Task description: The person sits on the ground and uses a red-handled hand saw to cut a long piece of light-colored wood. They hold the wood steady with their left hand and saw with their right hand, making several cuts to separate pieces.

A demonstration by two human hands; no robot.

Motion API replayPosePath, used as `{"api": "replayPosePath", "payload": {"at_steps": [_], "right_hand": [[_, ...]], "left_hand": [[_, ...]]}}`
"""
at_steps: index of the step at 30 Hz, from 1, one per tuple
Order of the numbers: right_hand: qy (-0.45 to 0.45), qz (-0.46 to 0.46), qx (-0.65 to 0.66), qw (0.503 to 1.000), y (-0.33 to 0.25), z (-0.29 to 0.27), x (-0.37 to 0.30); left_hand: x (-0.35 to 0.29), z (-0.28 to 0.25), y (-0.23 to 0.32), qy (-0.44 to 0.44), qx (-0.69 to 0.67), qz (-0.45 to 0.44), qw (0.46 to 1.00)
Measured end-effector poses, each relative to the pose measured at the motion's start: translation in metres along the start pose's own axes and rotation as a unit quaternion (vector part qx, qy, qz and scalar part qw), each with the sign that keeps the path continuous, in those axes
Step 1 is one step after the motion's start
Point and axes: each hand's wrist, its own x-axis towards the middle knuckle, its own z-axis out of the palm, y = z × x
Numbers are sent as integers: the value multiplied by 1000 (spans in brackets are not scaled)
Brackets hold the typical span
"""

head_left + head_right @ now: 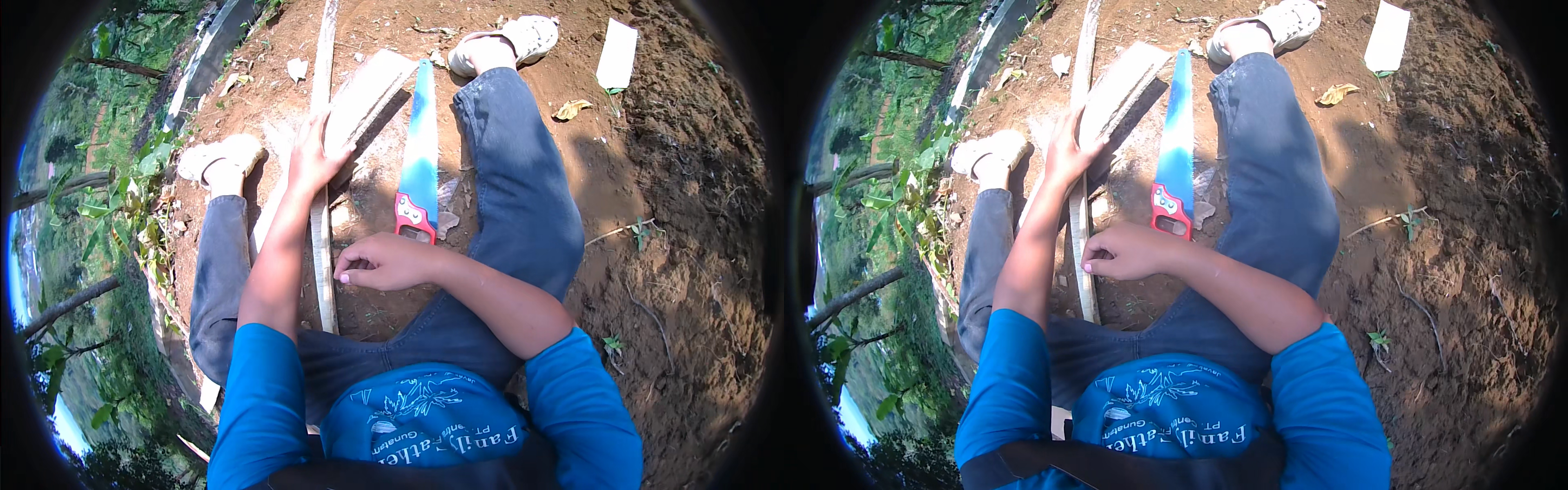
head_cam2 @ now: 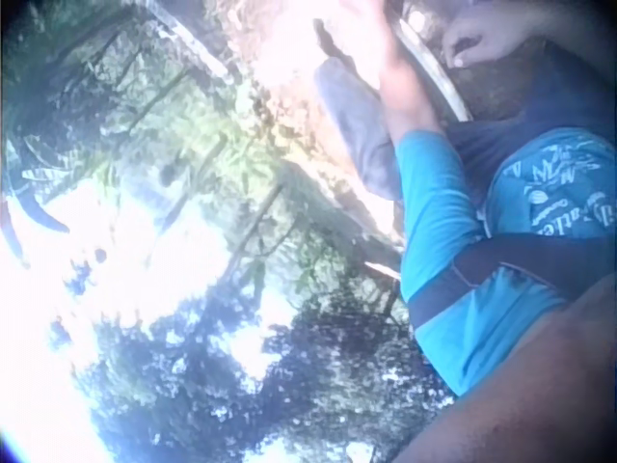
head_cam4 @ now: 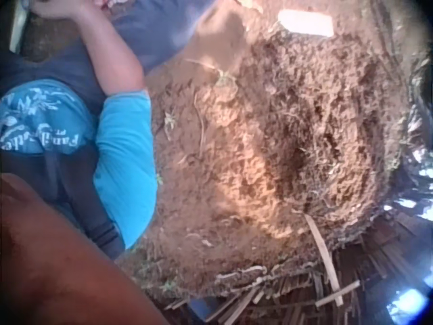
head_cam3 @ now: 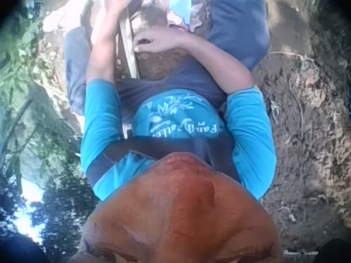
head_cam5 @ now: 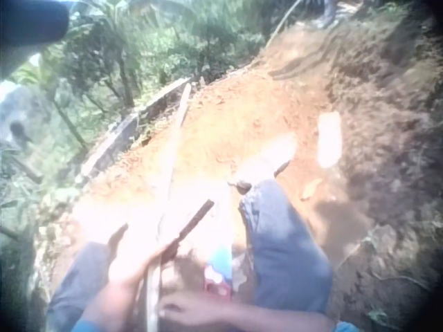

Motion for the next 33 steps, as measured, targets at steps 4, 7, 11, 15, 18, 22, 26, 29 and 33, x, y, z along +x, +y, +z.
{"api": "replayPosePath", "payload": {"at_steps": [4, 7, 11, 15, 18, 22, 26, 29, 33], "right_hand": [[-1, -8, 9, 1000, 1, 4, 1], [-3, -5, 29, 1000, 6, 7, 1], [-4, -12, 28, 1000, 8, 8, 2], [-3, -12, 30, 999, 11, 9, 4], [-1, -11, 33, 999, 13, 9, 5], [-21, 0, 21, 1000, 11, 7, 5], [-15, -2, 21, 1000, 12, 8, 6], [-4, -4, 26, 1000, 10, 9, 5], [-3, -5, 28, 1000, 13, 9, 7]], "left_hand": [[5, -1, -4, 3, -30, 6, 1000], [11, 0, -5, -6, -40, 10, 999], [17, 5, -1, -2, -47, 11, 999], [24, 10, -3, 12, -9, 42, 999], [30, 15, -3, 12, -14, 54, 998], [30, 18, -3, 15, -14, 43, 999], [30, 15, 0, 6, -23, 45, 999], [29, 15, 2, 5, -26, 38, 999], [30, 17, 3, 6, -27, 22, 999]]}}
